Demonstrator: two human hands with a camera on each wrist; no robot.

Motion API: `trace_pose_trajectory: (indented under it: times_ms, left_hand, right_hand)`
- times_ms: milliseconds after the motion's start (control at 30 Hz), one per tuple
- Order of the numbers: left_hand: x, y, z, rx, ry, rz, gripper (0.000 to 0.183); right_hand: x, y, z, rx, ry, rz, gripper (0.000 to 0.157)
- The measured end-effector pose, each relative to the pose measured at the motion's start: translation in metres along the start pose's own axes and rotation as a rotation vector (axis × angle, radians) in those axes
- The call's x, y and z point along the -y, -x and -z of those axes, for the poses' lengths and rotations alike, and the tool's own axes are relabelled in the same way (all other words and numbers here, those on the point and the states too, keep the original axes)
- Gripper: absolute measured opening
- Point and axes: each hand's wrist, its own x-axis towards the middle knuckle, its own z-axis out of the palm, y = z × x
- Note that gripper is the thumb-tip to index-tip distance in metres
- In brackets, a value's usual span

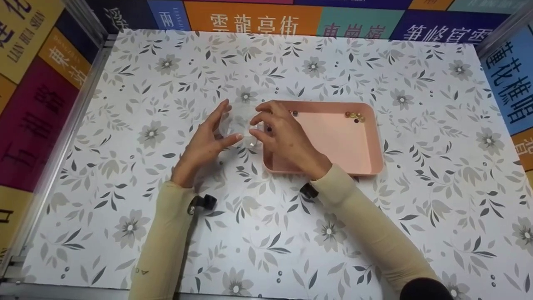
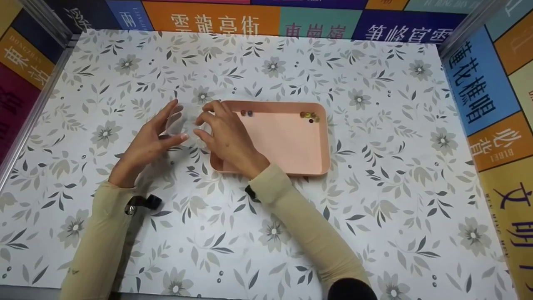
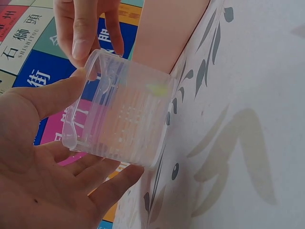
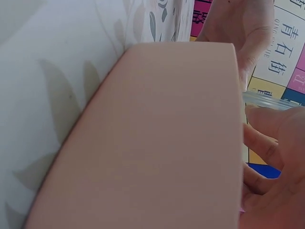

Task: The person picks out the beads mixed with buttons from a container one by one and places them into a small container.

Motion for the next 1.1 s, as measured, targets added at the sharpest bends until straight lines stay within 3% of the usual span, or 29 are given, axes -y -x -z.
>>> trace_pose_trajectory:
  times_ms: [367,700,1100]
  left_hand:
    - [-0.001,0.001,0.0,-0.004,0.027,0.004,0.095]
    - [-0.003,0.0,-0.001,-0.007,0.019,0.014,0.096]
    - [-0.002,0.001,-0.001,-0.008,0.031,0.038,0.098]
  right_hand:
    - [-0.006,0.004,0.014,-0.091,-0.015,-0.009,0.015]
    - [-0.018,0.01,0.031,-0.123,0.017,-0.157,0.014]
    - [-0.041,0.022,0.06,-0.185,0.125,-0.256,0.016]
